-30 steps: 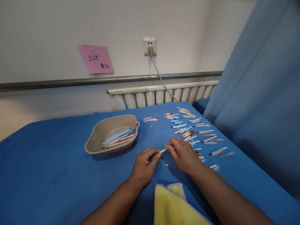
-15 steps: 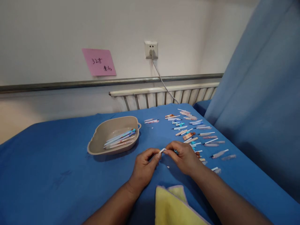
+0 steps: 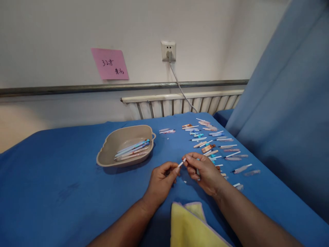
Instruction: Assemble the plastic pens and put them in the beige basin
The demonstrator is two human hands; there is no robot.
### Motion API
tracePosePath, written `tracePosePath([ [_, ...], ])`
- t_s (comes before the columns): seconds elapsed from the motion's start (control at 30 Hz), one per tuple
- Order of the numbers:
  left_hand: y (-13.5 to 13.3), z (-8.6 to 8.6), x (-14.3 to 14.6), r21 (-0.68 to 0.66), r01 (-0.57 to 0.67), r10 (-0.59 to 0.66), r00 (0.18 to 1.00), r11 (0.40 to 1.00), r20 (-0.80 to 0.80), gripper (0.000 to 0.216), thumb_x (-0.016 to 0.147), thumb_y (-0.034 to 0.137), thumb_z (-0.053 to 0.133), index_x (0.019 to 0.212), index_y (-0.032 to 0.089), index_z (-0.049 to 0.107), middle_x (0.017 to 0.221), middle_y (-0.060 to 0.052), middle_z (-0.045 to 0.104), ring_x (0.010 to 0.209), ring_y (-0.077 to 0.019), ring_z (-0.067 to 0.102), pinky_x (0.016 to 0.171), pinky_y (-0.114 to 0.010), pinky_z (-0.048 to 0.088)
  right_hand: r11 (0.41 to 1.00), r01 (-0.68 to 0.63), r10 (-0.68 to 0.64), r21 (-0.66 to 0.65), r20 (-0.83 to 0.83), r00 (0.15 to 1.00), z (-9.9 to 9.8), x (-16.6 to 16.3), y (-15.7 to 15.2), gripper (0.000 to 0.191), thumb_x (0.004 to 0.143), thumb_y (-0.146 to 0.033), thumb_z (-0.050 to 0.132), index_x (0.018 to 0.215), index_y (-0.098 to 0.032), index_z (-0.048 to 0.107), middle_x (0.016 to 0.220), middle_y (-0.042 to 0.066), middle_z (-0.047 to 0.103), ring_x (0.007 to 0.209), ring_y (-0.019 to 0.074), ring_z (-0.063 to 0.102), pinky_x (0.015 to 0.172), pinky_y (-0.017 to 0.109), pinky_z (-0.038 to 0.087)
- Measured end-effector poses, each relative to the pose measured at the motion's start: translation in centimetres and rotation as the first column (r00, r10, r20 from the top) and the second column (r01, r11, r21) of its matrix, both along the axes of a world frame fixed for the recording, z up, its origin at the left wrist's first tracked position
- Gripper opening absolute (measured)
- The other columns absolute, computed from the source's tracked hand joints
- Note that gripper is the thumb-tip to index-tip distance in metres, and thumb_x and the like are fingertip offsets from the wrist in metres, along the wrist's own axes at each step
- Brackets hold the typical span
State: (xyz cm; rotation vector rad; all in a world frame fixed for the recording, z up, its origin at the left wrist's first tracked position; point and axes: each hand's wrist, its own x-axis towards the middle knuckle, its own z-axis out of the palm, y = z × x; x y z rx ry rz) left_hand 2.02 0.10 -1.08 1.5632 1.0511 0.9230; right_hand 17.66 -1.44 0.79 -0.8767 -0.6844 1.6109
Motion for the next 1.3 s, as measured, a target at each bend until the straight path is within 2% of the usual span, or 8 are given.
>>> tracePosePath([
  [0.33, -0.04, 0.21, 0.07, -0.015, -0.021, 0.021, 1.000, 1.000, 0.000, 0.021, 0.078, 0.035, 0.059, 0.078, 0.015, 0.064, 0.059, 0.003, 0.055, 0.049, -0.0083, 0.048, 0.047, -0.019, 0.038, 0.996, 0.076, -0.080, 0.039, 0.111, 0.991, -0.42, -0.24, 0.08, 0.028, 0.067, -0.041, 0.072, 0.076, -0.016, 0.062, 0.065, -0.003, 0.056, 0.041, 0.0016, 0.033, 0.035, 0.015, 0.017],
  [0.43, -0.01, 0.22, 0.04, -0.013, -0.017, 0.017, 1.000, 1.000, -0.005, 0.021, 0.078, 0.035, 0.059, 0.077, 0.014, 0.064, 0.057, 0.003, 0.053, 0.049, -0.0082, 0.047, 0.047, -0.019, 0.037, 0.994, 0.088, -0.100, 0.067, 0.190, 0.977, -0.31, -0.34, 0.08, 0.030, 0.067, -0.043, 0.070, 0.076, -0.016, 0.062, 0.066, -0.002, 0.057, 0.040, 0.0022, 0.033, 0.036, 0.016, 0.019],
  [0.63, 0.21, -0.02, -0.05, -0.055, -0.005, 0.007, 1.000, 0.998, 0.023, 0.021, 0.077, 0.035, 0.061, 0.075, 0.015, 0.063, 0.057, 0.003, 0.053, 0.048, -0.0079, 0.047, 0.047, -0.019, 0.037, 0.961, 0.076, -0.197, 0.265, 0.465, 0.863, -0.31, -0.02, 0.21, 0.026, 0.076, -0.041, 0.061, 0.072, -0.016, 0.061, 0.053, -0.005, 0.050, 0.042, 0.0058, 0.037, 0.041, 0.019, 0.028],
  [0.77, 0.31, 0.01, -0.05, -0.121, 0.004, 0.003, 0.998, 0.993, 0.058, 0.020, 0.076, 0.035, 0.062, 0.073, 0.015, 0.063, 0.050, 0.004, 0.051, 0.044, -0.0068, 0.043, 0.044, -0.018, 0.033, 0.935, 0.033, -0.238, 0.353, 0.555, 0.798, -0.45, 0.29, 0.20, 0.021, 0.080, -0.036, 0.057, 0.078, -0.017, 0.062, 0.061, -0.003, 0.056, 0.045, 0.0074, 0.043, 0.045, 0.020, 0.033],
  [1.0, 0.40, 0.30, -0.06, -0.191, 0.050, -0.034, 0.996, 0.980, 0.085, 0.023, 0.076, 0.037, 0.061, 0.074, 0.014, 0.063, 0.047, 0.004, 0.050, 0.040, -0.0056, 0.040, 0.040, -0.017, 0.029, 0.935, -0.001, -0.218, 0.355, 0.575, 0.789, -0.59, 0.24, 0.13, 0.019, 0.081, -0.036, 0.055, 0.082, -0.019, 0.062, 0.067, -0.002, 0.060, 0.046, 0.0086, 0.044, 0.045, 0.022, 0.035],
  [1.17, 0.39, 0.37, 0.16, -0.170, 0.052, -0.031, 0.992, 0.984, 0.121, 0.031, 0.076, 0.040, 0.061, 0.096, 0.016, 0.062, 0.061, 0.003, 0.056, 0.044, -0.0064, 0.044, 0.043, -0.018, 0.034, 0.943, 0.010, -0.209, 0.333, 0.567, 0.797, -0.51, 0.17, 0.09, 0.021, 0.078, -0.040, 0.058, 0.073, -0.020, 0.062, 0.061, -0.003, 0.056, 0.045, 0.0093, 0.043, 0.046, 0.022, 0.033],
  [1.3, 0.42, 0.50, 0.12, -0.131, 0.047, -0.036, 0.996, 0.990, 0.084, 0.027, 0.078, 0.041, 0.059, 0.083, 0.015, 0.063, 0.058, 0.003, 0.053, 0.044, -0.0062, 0.043, 0.044, -0.018, 0.034, 0.947, 0.027, -0.208, 0.319, 0.547, 0.811, -0.15, 0.44, 0.13, 0.024, 0.076, -0.043, 0.060, 0.072, -0.020, 0.062, 0.053, -0.004, 0.051, 0.044, 0.0093, 0.042, 0.045, 0.022, 0.032],
])
